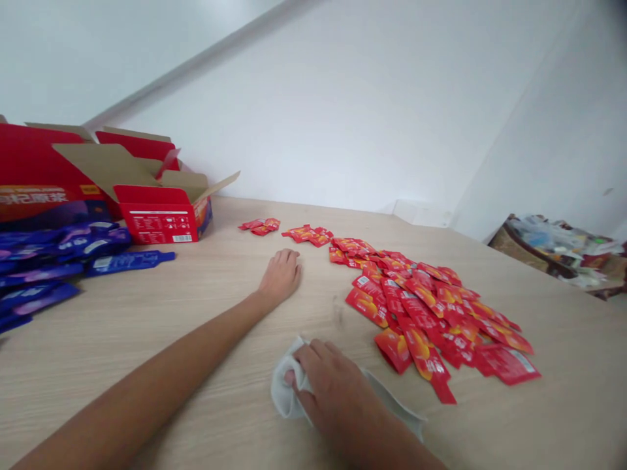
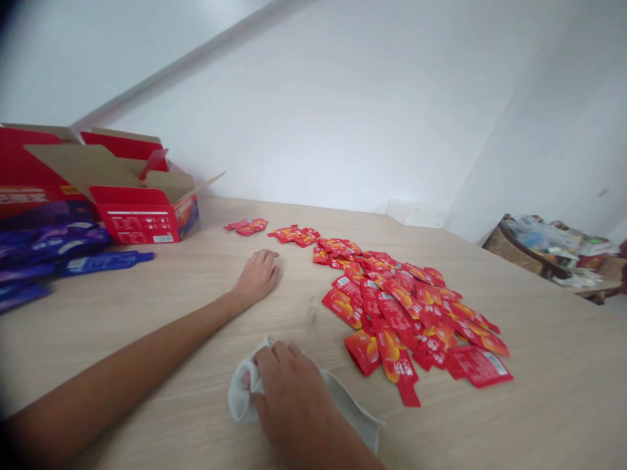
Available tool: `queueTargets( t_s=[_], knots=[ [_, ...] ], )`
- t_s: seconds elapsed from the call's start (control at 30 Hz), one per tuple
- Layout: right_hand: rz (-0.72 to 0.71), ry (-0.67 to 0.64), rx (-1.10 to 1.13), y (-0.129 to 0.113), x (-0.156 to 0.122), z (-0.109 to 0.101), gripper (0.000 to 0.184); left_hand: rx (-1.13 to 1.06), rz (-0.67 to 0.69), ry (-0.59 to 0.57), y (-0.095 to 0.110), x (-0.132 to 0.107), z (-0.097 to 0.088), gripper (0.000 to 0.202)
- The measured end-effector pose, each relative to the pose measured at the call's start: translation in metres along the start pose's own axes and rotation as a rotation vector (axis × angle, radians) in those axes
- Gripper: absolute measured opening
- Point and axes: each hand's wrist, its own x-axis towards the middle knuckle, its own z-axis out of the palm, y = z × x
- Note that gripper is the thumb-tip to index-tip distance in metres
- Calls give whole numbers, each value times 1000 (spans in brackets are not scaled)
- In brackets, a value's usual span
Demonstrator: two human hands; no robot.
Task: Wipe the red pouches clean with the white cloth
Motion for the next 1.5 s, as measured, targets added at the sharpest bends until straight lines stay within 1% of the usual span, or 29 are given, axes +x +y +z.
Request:
queueTargets(
  t_s=[0.13, 0.23, 0.3, 0.4, 0.47, 0.53, 0.63, 0.73, 0.87, 1.03, 1.1, 1.17, 1.23, 1.3, 1.5],
  knots=[
    [4, -27, 10, 5, 4, 5, 21, 71, -13, 1, -21, 42, 27, 42],
    [27, -59, -13, 6, 9, 9, 26, 95, -6, -36, -37, 70, 46, 46],
    [65, -100, -33, 6, 13, 11, 32, 97, 7, -90, -46, 87, 59, 48],
    [89, -136, -48, 5, 17, 14, 37, 92, 28, -211, -60, 111, 77, 50],
    [73, -128, -60, 5, 18, 18, 34, 91, 30, -279, -68, 123, 86, 50],
    [53, -118, -84, 6, 19, 22, 29, 99, 24, -311, -74, 131, 93, 50],
    [40, -132, -109, 7, 20, 26, 31, 129, 2, -303, -77, 135, 97, 49],
    [56, -162, -90, 8, 20, 22, 37, 177, -28, -280, -76, 131, 94, 49],
    [42, -179, -41, 9, 18, 13, 38, 239, -35, -293, -71, 118, 79, 46],
    [32, -100, 15, 8, 15, 7, 29, 290, 0, -310, -63, 97, 54, 42],
    [28, -68, 24, 6, 14, 7, 26, 301, 7, -298, -60, 91, 48, 42],
    [23, -48, 25, 5, 14, 8, 24, 307, 8, -274, -57, 88, 45, 44],
    [27, -39, 23, 4, 14, 9, 24, 303, 7, -248, -56, 90, 47, 48],
    [28, -40, 23, 4, 14, 11, 25, 286, 8, -242, -58, 96, 53, 52],
    [0, -43, 23, 3, 14, 14, 28, 194, 8, -321, -74, 124, 79, 53]
  ],
)
